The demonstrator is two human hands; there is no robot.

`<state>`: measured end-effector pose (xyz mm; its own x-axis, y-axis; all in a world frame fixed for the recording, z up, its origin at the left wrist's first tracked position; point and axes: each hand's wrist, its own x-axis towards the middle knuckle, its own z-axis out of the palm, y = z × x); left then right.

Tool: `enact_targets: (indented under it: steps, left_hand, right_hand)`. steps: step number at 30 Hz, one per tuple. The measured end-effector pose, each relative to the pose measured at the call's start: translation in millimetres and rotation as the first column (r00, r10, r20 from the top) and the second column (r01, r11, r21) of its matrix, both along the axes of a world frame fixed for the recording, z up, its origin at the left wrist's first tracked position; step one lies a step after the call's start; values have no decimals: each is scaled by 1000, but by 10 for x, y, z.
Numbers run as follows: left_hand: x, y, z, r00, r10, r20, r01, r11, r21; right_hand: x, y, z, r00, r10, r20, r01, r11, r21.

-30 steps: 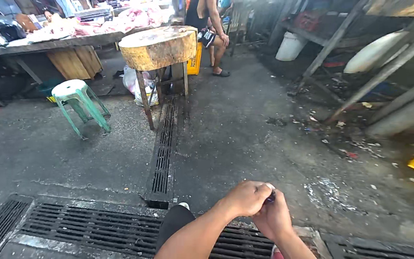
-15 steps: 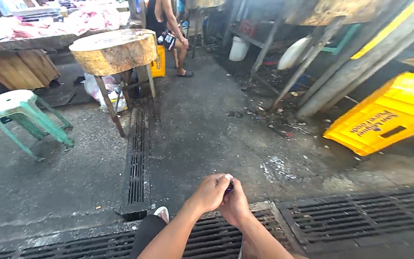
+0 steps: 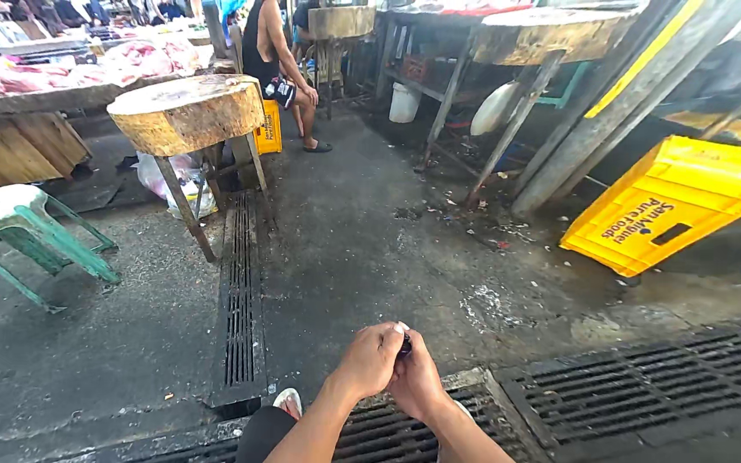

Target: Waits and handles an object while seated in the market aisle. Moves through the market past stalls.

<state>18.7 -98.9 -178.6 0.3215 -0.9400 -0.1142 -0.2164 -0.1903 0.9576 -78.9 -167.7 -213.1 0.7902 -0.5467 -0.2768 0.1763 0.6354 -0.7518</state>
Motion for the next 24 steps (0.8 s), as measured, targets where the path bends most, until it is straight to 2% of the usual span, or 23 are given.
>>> enact_targets:
  steps: [24]
  left_hand:
    - [17, 3, 6, 999, -3, 49, 4, 1000, -15]
  right_hand:
    - [16, 5, -28, 1000, -4, 18, 4, 1000, -2]
